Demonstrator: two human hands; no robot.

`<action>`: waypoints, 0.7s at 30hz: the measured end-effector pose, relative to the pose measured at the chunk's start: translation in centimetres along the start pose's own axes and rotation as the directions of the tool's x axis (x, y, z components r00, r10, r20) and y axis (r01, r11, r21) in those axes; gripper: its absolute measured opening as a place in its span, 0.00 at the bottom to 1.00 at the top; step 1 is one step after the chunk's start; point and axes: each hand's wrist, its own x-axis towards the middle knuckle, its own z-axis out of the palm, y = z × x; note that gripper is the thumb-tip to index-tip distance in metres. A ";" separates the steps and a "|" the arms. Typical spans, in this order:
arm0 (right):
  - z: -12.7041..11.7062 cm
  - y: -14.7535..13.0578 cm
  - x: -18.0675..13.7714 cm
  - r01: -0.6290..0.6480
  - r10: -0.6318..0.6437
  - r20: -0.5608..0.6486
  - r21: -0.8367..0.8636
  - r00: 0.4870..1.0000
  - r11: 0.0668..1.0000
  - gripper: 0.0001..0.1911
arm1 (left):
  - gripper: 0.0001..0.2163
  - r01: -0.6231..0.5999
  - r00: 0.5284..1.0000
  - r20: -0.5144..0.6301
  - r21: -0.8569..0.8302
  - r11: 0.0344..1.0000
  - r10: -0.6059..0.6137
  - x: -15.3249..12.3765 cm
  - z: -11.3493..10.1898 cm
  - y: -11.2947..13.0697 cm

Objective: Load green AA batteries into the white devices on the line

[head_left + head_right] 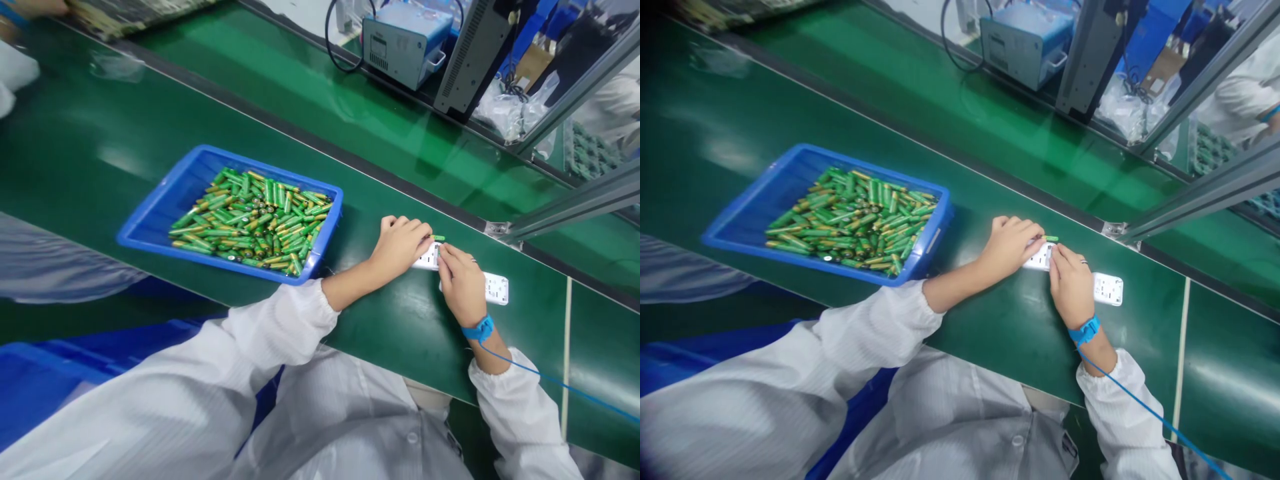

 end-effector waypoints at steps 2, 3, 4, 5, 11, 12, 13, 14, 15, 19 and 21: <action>0.0 -0.4 -0.4 -0.002 0.003 0.018 -0.008 1.000 1.000 0.22 | 0.12 0.003 1.000 0.000 -0.003 1.000 -0.003 0.0 0.0 0.0; 0.0 -0.6 -0.5 -0.007 0.007 0.020 0.000 1.000 1.000 0.22 | 0.12 0.004 1.000 0.001 -0.009 1.000 -0.004 0.0 0.0 0.0; -0.1 -0.7 -0.6 -0.014 0.014 0.014 0.015 1.000 1.000 0.22 | 0.12 0.004 1.000 0.002 -0.018 1.000 -0.004 0.0 0.0 -0.1; -0.2 -0.8 -0.6 -0.024 0.024 -0.001 0.039 1.000 0.999 0.22 | 0.11 0.002 1.000 0.004 -0.030 1.000 -0.002 0.0 0.0 -0.2; -0.8 -1.0 -0.3 -0.085 0.117 -0.142 0.216 0.983 0.973 0.24 | 0.11 -0.100 0.995 -0.016 -0.138 0.985 0.099 0.0 -0.2 -0.5; -0.9 -1.0 -0.3 -0.078 0.111 -0.156 0.201 0.981 0.977 0.24 | 0.11 -0.137 0.990 -0.012 -0.162 0.977 0.137 -0.1 -0.3 -0.5; -0.9 -1.0 -0.2 -0.063 0.092 -0.160 0.177 0.983 0.982 0.24 | 0.11 -0.173 0.985 -0.006 -0.183 0.968 0.175 -0.1 -0.3 -0.4; -1.0 -1.0 -0.1 -0.044 0.067 -0.148 0.157 0.987 0.987 0.23 | 0.12 -0.203 0.978 0.002 -0.204 0.958 0.208 -0.1 -0.4 -0.4; -1.1 -1.0 -0.1 -0.028 0.046 -0.123 0.150 0.991 0.988 0.22 | 0.12 -0.226 0.972 0.011 -0.224 0.948 0.234 -0.1 -0.5 -0.3; -1.2 -1.1 -0.1 -0.051 0.068 -0.071 0.220 0.995 0.974 0.20 | 0.12 -0.209 0.974 0.023 -0.304 0.929 0.226 -0.1 -0.8 -0.3; -1.2 -1.2 -0.2 -0.104 0.135 -0.090 0.284 0.987 0.953 0.18 | 0.12 -0.157 0.985 0.018 -0.332 0.930 0.173 -0.1 -0.7 -0.5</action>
